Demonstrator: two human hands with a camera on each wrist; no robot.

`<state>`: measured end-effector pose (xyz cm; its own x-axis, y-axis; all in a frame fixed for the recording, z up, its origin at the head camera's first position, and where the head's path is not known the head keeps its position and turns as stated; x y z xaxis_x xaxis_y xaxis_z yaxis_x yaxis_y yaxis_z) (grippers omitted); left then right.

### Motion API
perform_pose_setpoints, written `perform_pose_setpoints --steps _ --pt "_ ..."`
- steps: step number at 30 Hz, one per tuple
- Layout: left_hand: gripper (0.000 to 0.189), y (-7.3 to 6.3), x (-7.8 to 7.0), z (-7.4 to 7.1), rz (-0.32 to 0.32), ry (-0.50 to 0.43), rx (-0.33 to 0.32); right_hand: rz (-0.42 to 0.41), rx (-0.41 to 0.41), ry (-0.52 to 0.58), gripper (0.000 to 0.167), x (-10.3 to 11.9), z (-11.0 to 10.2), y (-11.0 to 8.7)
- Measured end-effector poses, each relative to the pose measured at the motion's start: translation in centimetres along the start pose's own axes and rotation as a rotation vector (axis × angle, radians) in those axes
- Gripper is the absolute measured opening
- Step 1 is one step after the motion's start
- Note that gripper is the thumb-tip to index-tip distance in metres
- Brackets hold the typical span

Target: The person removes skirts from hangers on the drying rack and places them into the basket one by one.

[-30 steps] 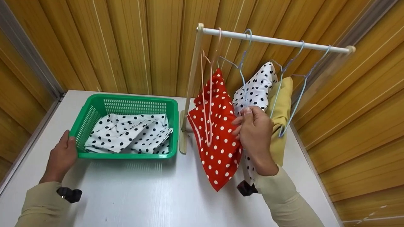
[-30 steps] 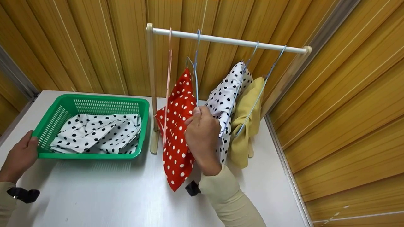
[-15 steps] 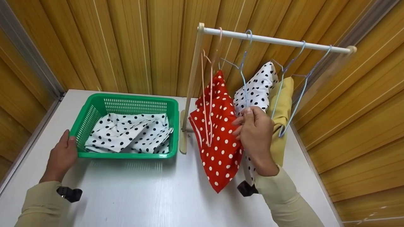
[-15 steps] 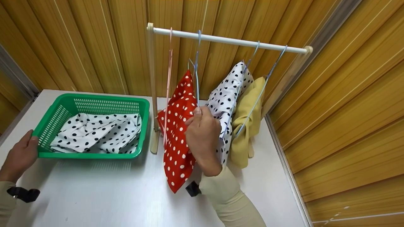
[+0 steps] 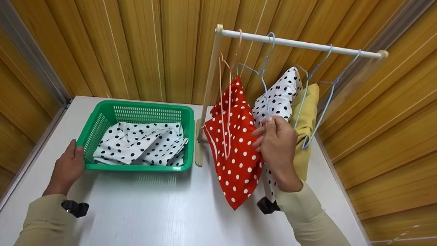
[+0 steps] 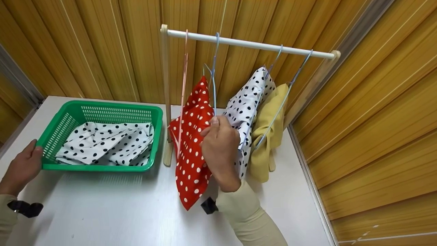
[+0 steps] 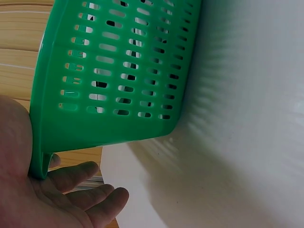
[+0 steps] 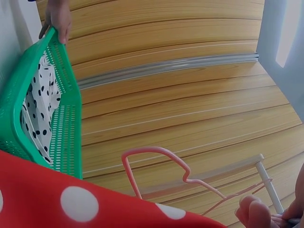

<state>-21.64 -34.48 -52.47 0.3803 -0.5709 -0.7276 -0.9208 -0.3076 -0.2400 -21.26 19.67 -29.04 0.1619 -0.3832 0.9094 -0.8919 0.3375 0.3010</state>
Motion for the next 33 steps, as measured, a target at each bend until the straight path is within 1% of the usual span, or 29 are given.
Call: perform_pose_setpoints --steps 3,8,11,14,16,24,29,33 --pt "0.075 0.1 -0.4 -0.2 0.012 0.022 -0.032 -0.01 -0.001 0.013 0.026 0.1 0.1 0.0" --pt "0.077 0.2 -2.1 -0.3 0.063 0.041 -0.093 -0.009 -0.006 0.021 0.025 0.2 0.0 0.0" --pt "0.08 0.3 -3.2 -0.3 0.117 0.102 -0.146 0.0 -0.004 0.02 0.026 0.2 0.0 0.0" --pt "0.085 0.4 -3.9 -0.2 0.144 0.167 -0.175 0.005 0.0 0.013 0.026 0.2 0.0 -0.1" --pt "0.088 0.3 -4.3 -0.1 0.149 0.198 -0.175 0.008 0.002 0.008 0.026 0.2 0.0 -0.1" --pt "0.095 -0.1 -6.2 0.4 0.177 0.233 -0.198 0.02 0.0 0.008 0.026 0.2 0.0 -0.2" --pt "0.096 -0.5 -7.8 1.4 0.185 0.232 -0.18 0.017 -0.007 0.003 0.026 0.2 0.0 -0.2" --pt "0.095 -0.9 -9.4 2.3 0.214 0.229 -0.187 -0.002 -0.015 -0.007 0.025 0.3 0.1 -0.1"
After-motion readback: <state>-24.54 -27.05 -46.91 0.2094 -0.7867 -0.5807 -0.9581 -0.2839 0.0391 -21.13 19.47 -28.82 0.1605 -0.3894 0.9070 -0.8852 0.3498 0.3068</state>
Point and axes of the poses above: each hand's wrist, its own y-axis towards the middle knuckle, its own z-axis out of the palm, x = y × z, the point moved 7 cm from there along y, towards the middle knuckle, and after that the axes turned 5 degrees about -x, right-handed, at the moved point
